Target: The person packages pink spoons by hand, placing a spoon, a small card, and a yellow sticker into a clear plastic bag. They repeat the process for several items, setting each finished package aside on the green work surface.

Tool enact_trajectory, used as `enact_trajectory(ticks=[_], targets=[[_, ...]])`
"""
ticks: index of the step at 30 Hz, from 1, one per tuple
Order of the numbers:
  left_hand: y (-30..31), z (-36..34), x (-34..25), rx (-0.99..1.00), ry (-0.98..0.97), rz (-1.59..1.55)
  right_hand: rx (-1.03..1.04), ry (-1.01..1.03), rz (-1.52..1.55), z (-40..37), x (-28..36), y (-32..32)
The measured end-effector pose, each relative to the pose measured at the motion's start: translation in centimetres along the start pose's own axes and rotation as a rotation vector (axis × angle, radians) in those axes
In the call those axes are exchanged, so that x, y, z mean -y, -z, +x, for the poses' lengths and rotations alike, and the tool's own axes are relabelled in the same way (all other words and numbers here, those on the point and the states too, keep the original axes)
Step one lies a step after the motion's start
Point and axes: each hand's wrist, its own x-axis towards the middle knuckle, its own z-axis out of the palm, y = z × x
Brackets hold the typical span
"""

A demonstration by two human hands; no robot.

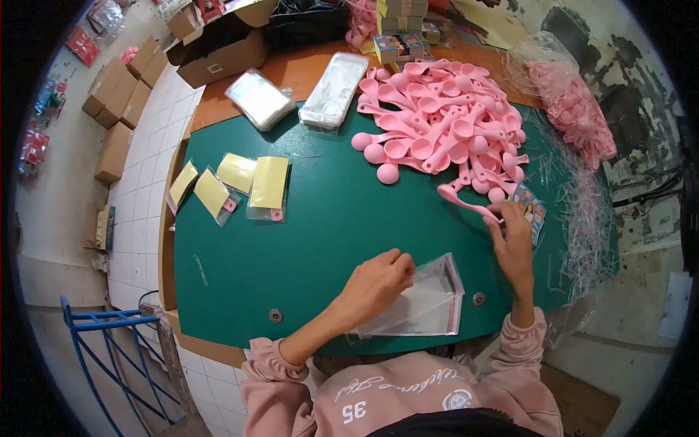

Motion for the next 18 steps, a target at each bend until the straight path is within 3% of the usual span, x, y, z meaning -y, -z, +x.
enact_trajectory(ticks=[2,6,8,12,14,15,18], targets=[[0.2,0.4,0.5,0.002,-0.029,-0.335,-0.170,0.100,0.065,-1.1,0.6,0.8],[1.1,0.2,0.8,-0.027,-0.044,-0.302,-0.285,0.036,0.255,-3.5,2.3,0.1],[1.2,0.3,0.9,0.025,0.033,-0.385,-0.388,-0.156,0.609,-4.5,3.2,-0.3],[1.1,0.5,1.2,0.041,0.050,-0.433,-0.408,-0.214,0.553,-5.1,3.9,-0.3],[0.7,0.6,1.7,-0.130,-0.077,-0.605,-0.251,-0.100,0.275,-5.2,3.4,-0.6],[0.7,0.7,1.9,-0.131,-0.078,-0.605,-0.251,-0.099,0.275,-5.2,3.5,-0.6],[1.5,0.7,2.0,0.088,0.184,-1.147,-0.232,-0.083,0.174,-4.8,3.7,-0.8]])
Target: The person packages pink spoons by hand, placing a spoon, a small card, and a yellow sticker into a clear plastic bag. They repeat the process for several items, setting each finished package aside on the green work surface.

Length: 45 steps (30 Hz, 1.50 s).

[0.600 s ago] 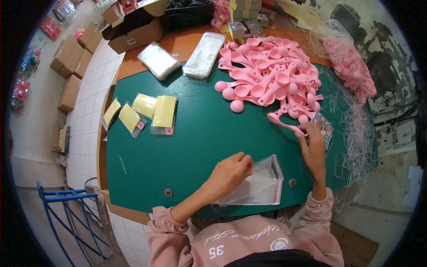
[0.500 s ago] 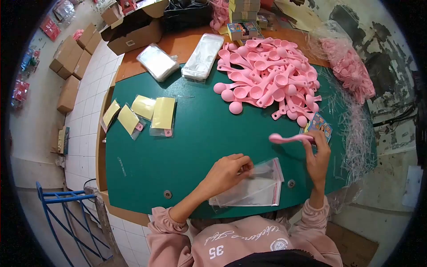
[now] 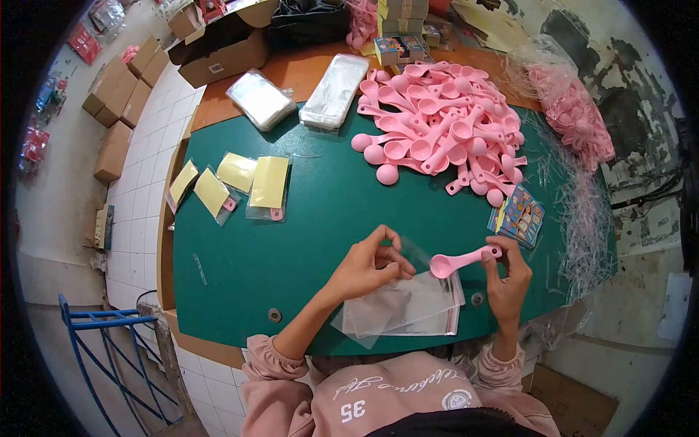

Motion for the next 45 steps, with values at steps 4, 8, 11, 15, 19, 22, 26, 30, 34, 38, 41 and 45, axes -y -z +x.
enact_trajectory(ticks=[4,8,11,15,19,22,26,30,34,38,41,45], targets=[[-0.2,0.1,-0.7,-0.030,0.072,0.007,-0.110,-0.057,0.244,0.1,0.6,-0.9],[0.2,0.2,0.0,0.009,0.025,-0.039,-0.112,-0.060,0.429,0.4,0.9,-1.6],[0.1,0.2,-0.5,0.021,0.046,-0.017,-0.016,0.027,0.313,0.5,0.8,-1.8],[-0.1,0.3,-0.4,0.119,-0.023,0.031,0.129,0.046,0.301,0.8,0.6,-2.1],[-0.2,0.2,-0.2,0.134,-0.088,0.034,0.271,-0.048,0.456,0.5,1.3,-3.4],[1.0,0.0,-0.8,0.191,0.001,0.409,0.122,-0.129,0.606,0.5,0.9,-3.6],[0.8,-0.1,-0.9,0.186,0.052,0.337,0.090,-0.074,0.632,0.3,1.1,-3.4],[-0.1,0.0,-1.0,0.099,-0.008,0.065,0.346,0.249,0.479,0.3,1.5,-3.3],[0.0,-0.1,-1.1,-0.001,-0.094,0.037,0.327,0.294,0.469,0.8,1.2,-2.4],[0.2,-0.8,-2.5,-0.070,-0.149,0.020,-0.164,-0.236,-0.182,5.7,-6.3,2.7],[0.6,-0.9,-2.7,-0.081,-0.157,0.056,-0.297,-0.367,-0.738,6.6,-12.2,4.8],[0.7,-1.0,-3.0,-0.078,-0.152,0.088,-0.250,-0.383,-0.568,6.5,-12.7,5.4]])
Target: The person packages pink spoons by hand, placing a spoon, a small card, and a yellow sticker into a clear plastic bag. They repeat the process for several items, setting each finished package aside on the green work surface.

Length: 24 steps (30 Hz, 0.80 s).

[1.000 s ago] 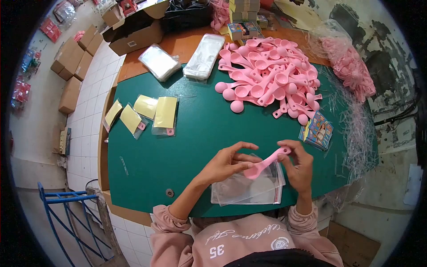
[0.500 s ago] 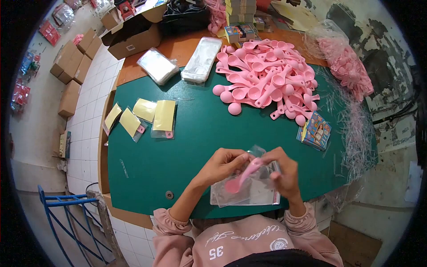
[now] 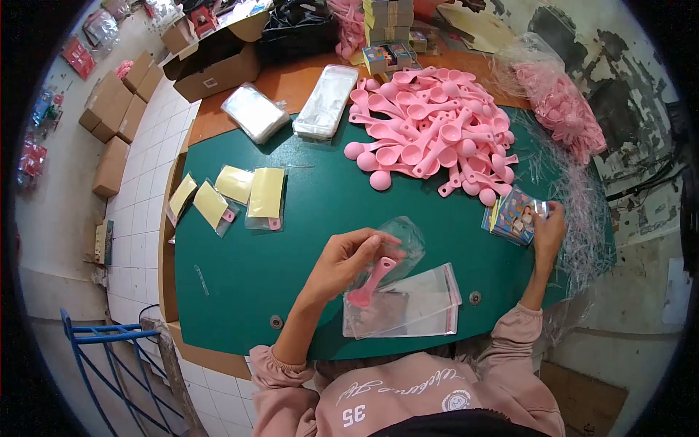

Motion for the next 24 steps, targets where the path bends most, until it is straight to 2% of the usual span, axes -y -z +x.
enact_trajectory(ticks=[1,5,7,8,10,11,13,14,16,18,20,22,24], targets=[[0.1,0.0,0.1,0.009,-0.005,-0.032,-0.063,-0.043,0.073,-0.2,0.3,0.4],[0.3,0.1,0.4,0.029,0.011,-0.063,-0.074,-0.078,0.037,-0.2,0.8,1.7],[0.3,0.1,0.3,0.028,0.019,-0.070,-0.079,0.064,-0.111,0.2,0.0,2.6],[0.3,0.1,0.3,0.032,0.029,-0.077,-0.077,0.071,-0.108,0.4,-0.2,3.6],[0.3,0.1,0.2,0.044,0.013,-0.083,0.097,0.197,0.195,0.6,-0.1,6.6],[0.3,0.1,0.2,0.065,-0.003,-0.088,0.099,0.197,0.195,1.1,-0.3,7.5],[0.4,0.1,0.5,0.066,-0.016,-0.072,-0.122,0.019,0.442,2.0,-0.6,8.7],[0.4,0.1,0.7,0.065,-0.029,-0.057,-0.124,0.018,0.440,1.8,-0.5,8.8],[0.2,0.1,0.2,0.070,-0.015,-0.057,-0.250,0.211,0.076,0.9,1.7,8.9],[0.0,0.0,0.2,0.072,0.010,-0.057,0.043,0.174,0.526,-2.8,7.1,8.2],[-0.1,0.1,0.2,0.100,0.034,-0.081,0.330,0.220,0.837,-6.1,10.6,6.8],[-0.4,0.1,0.4,0.083,0.031,-0.074,0.393,0.195,1.057,-8.7,12.9,4.9],[-0.4,0.1,0.7,0.062,0.024,-0.066,0.410,0.258,1.045,-9.6,13.0,3.5]])
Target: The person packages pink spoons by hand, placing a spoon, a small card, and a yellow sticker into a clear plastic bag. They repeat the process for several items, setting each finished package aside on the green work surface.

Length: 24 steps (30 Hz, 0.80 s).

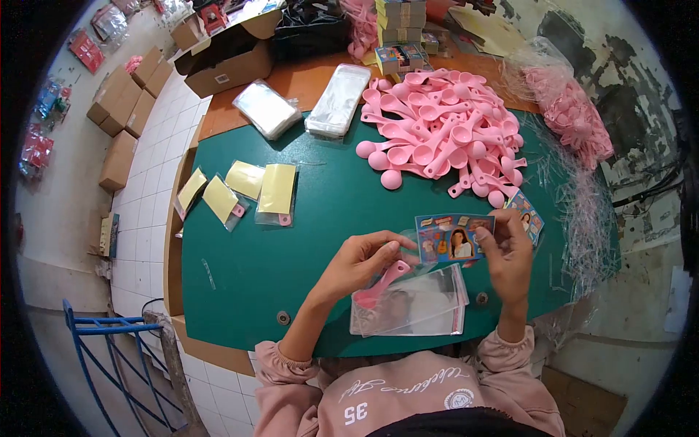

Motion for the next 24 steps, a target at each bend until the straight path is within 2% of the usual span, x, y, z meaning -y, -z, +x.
enact_trajectory(ticks=[2,4,8,10,11,13,15,16,18,19,21,22,24], targets=[[0.3,0.1,0.7,-0.023,-0.004,0.038,0.045,0.044,-0.022,0.1,0.2,-0.2],[0.3,0.0,0.4,-0.004,-0.005,0.105,0.223,-0.015,-0.153,0.3,1.4,0.4],[0.3,0.2,0.9,0.059,0.018,0.178,0.306,0.082,-0.300,0.7,1.6,1.5],[0.3,0.1,0.6,0.046,0.014,0.185,0.060,0.016,-0.082,0.6,1.3,1.2],[0.3,0.1,0.5,0.034,0.011,0.192,0.059,0.016,-0.080,1.1,1.4,1.9],[0.5,0.0,0.7,0.028,0.017,0.173,0.074,-0.029,0.167,3.4,1.1,5.4],[0.4,-0.1,0.7,0.034,0.019,0.157,-0.199,0.463,-1.175,6.4,-3.3,9.6],[0.4,-0.2,0.6,0.036,0.022,0.182,-0.210,0.465,-1.179,6.3,-2.8,10.8],[0.5,0.0,0.6,0.024,0.015,0.197,-0.224,0.161,-0.803,6.2,-1.1,12.5],[0.6,-0.1,0.9,0.027,0.030,0.200,-0.217,0.158,-0.803,6.0,-0.9,13.1],[0.7,0.0,0.8,0.036,0.046,0.210,-0.408,0.087,-0.708,5.6,-0.9,13.8],[0.6,0.0,0.5,0.044,0.071,0.214,-0.412,0.083,-0.708,5.2,-0.8,13.1],[0.5,0.2,0.4,0.053,0.094,0.221,-0.302,0.193,-0.441,4.2,-0.5,9.5]])
